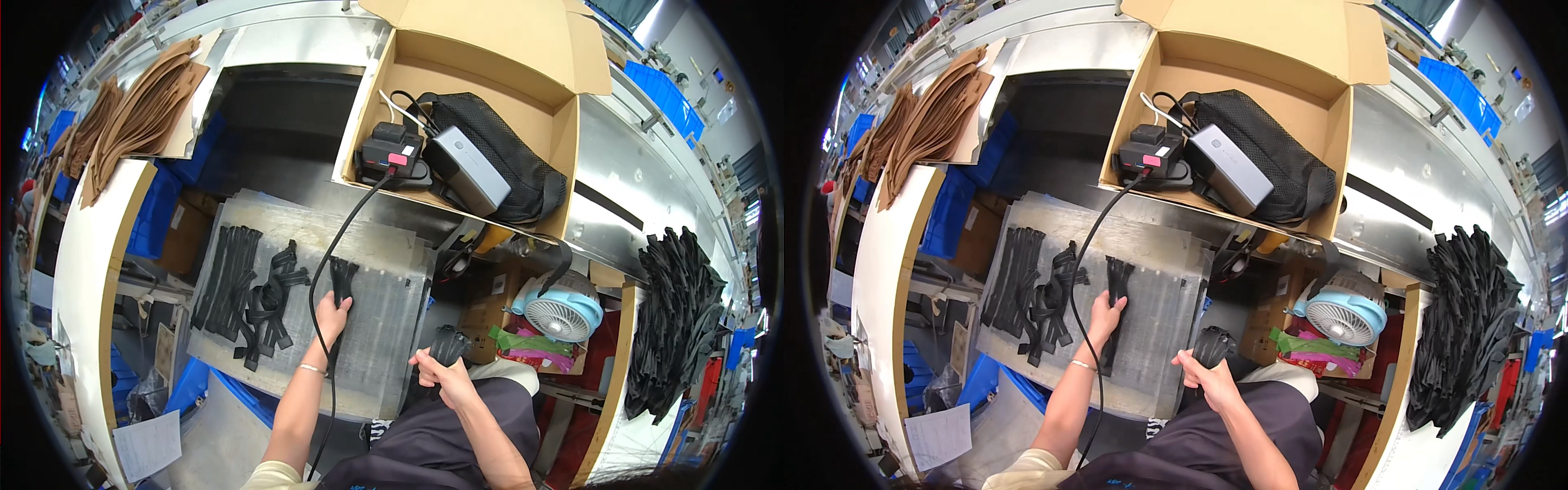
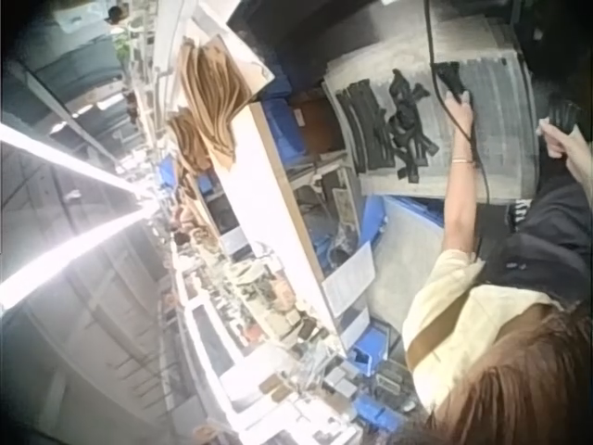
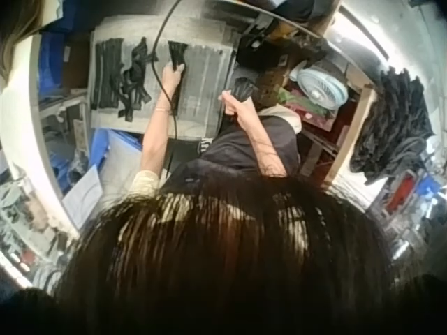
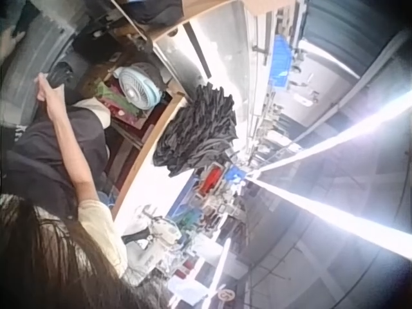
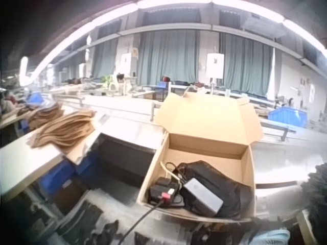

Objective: Organizing leather straps and sewing them using an industrial sewing machine.

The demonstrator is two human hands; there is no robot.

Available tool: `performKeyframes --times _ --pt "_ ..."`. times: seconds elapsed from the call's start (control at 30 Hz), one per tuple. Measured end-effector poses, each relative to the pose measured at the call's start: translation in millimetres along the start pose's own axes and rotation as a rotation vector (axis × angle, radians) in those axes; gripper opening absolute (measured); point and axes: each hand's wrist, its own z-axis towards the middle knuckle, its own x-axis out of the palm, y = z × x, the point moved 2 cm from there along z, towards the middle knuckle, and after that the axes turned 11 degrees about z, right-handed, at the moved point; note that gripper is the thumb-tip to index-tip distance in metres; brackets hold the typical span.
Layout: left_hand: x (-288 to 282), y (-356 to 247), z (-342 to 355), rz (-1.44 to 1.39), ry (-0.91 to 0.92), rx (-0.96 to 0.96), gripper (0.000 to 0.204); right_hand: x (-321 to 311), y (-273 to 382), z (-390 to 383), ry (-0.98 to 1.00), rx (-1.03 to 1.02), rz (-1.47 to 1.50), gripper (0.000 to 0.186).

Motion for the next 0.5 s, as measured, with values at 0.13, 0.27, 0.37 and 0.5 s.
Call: performKeyframes --times 0.13,0.27,0.37,0.5 --pt "-27 -27 -33 -0.6 0.457 -0.244 0.013 -12 -15 21 -0.106 0.059 0.057 0.03" --pt "-42 -71 -85 -0.781 0.693 -0.22 0.014 -9 -33 44 -0.079 0.205 0.189 0.032" --pt "-41 -94 -108 -0.914 0.684 -0.165 0.023 -1 -39 49 -0.045 0.148 0.248 0.027" --pt "-51 -93 -119 -0.841 0.682 -0.147 0.014 -1 -27 36 -0.109 -0.139 0.05 0.016"
